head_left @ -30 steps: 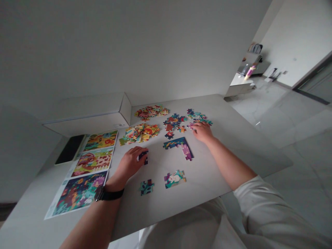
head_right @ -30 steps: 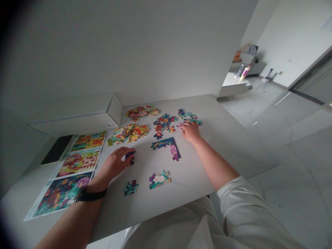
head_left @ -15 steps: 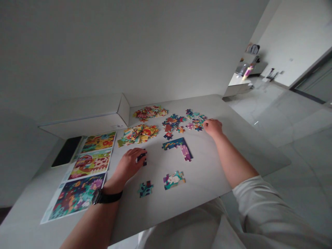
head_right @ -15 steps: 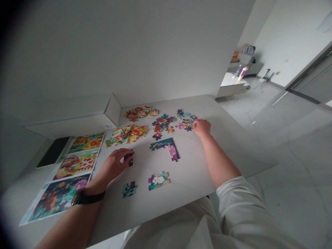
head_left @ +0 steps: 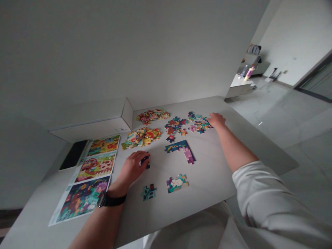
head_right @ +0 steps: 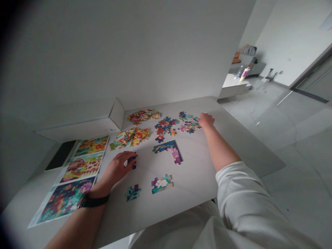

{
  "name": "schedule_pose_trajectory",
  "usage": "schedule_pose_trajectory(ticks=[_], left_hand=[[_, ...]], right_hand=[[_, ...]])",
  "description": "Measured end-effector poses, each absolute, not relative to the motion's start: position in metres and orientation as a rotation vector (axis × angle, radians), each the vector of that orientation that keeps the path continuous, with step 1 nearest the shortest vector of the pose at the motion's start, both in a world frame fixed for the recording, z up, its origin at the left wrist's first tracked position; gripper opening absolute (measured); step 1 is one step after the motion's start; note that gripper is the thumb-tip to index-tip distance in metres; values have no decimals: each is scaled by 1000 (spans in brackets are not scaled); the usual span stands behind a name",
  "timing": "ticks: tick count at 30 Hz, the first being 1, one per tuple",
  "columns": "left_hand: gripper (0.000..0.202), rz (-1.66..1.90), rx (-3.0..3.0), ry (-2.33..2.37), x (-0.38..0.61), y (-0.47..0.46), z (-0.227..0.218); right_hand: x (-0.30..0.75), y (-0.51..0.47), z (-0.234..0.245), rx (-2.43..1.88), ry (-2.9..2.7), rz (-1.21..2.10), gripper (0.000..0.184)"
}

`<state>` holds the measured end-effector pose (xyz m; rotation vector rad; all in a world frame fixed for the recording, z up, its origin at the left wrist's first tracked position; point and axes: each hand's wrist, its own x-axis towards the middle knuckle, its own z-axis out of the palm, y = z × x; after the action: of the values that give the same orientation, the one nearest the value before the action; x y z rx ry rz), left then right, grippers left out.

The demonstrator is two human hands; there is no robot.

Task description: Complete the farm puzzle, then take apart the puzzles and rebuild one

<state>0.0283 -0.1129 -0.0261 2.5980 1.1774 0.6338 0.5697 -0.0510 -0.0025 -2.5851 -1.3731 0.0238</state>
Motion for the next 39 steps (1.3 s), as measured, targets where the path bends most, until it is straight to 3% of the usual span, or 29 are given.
schedule_pose_trajectory(ticks=[5, 12, 21, 28, 35, 39], left_hand=[[32, 629, 2606, 1163, 29, -113, -27], [30, 636, 2610, 1157, 32, -115, -23], [31, 705, 2588, 1125, 47, -127, -12], [28, 857, 2372, 1065, 62, -145, 0], [48, 841, 2006, 919, 78, -156, -1], [50, 805, 1949, 882, 84, -158, -6]], right_hand=[[573, -35, 1, -2607, -1401, 148, 40], [569, -52, 13, -2260, -1391, 241, 41], [484, -121, 28, -1308, -1204, 883, 55], [394, -170, 16, -1126, -1179, 1175, 51], [334, -183, -7, -1090, -1286, 1275, 49], [326, -186, -13, -1103, -1335, 1290, 48]])
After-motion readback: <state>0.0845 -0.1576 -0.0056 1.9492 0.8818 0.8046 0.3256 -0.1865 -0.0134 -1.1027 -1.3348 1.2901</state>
